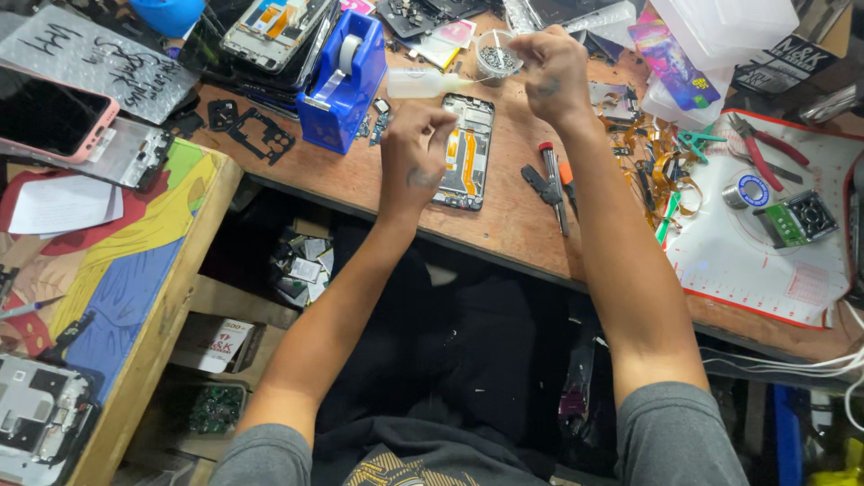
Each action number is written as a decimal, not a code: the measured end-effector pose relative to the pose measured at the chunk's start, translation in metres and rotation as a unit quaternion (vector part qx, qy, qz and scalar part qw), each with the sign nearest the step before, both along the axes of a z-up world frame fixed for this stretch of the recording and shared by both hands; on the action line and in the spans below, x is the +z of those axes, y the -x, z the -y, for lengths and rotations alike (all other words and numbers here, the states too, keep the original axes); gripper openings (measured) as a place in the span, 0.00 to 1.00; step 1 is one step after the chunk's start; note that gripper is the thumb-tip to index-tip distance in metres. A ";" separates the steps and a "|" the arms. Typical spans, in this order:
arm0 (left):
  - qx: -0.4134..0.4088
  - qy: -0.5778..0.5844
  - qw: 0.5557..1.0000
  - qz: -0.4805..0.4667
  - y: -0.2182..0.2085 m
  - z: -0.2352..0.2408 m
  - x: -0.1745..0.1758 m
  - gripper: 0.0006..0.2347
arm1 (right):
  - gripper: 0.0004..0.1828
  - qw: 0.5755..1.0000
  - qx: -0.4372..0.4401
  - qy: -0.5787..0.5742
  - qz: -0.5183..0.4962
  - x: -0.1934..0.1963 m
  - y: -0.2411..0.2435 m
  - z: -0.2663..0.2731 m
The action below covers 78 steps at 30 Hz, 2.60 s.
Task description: The person disassembles a smartphone by unscrewing internal components and prying the screen away from the frame. They use a screwdriver to remove screws and a prying tool to separate the display assembly, then place the parts on the workbench.
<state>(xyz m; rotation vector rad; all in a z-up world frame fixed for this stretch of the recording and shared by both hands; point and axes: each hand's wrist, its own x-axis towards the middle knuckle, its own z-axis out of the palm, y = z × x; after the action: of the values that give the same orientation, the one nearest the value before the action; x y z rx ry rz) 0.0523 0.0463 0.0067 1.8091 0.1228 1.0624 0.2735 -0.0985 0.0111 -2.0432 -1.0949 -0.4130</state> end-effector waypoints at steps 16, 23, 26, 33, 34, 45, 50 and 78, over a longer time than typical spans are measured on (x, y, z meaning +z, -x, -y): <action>0.011 -0.038 0.993 -0.110 0.021 0.011 -0.016 0.07 | 0.15 0.973 -0.125 0.191 -0.021 0.041 0.185 0.096; -0.010 0.008 0.998 -0.066 0.031 0.016 -0.014 0.04 | 0.09 0.976 -0.161 0.143 -0.045 0.038 0.183 0.074; 0.043 0.100 0.994 -0.023 0.037 0.019 -0.014 0.04 | 0.09 0.993 -0.103 0.040 -0.042 0.041 0.190 0.061; 0.117 0.021 0.993 0.001 0.072 0.036 -0.021 0.06 | 0.07 0.999 -0.013 0.031 -0.033 0.033 0.186 -0.021; 0.121 0.009 0.993 -0.001 0.074 0.037 -0.021 0.05 | 0.06 0.999 0.001 0.038 -0.015 0.031 0.182 -0.035; 0.106 -0.053 0.988 -0.100 0.074 0.032 -0.012 0.03 | 0.11 0.997 0.020 0.078 -0.009 0.019 0.165 -0.021; 0.092 -0.062 0.988 -0.111 0.077 0.032 -0.009 0.05 | 0.08 0.993 -0.057 0.042 -0.095 0.026 0.186 0.044; 0.041 -0.113 0.985 -0.123 0.082 0.030 -0.008 0.07 | 0.10 0.976 0.072 0.204 0.003 0.039 0.187 0.052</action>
<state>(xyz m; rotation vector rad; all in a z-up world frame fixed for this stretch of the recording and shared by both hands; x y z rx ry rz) -0.0300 0.0161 -0.0011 2.1542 0.2349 0.9352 0.0862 -0.1507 0.0502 -2.2921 -1.4131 -0.1243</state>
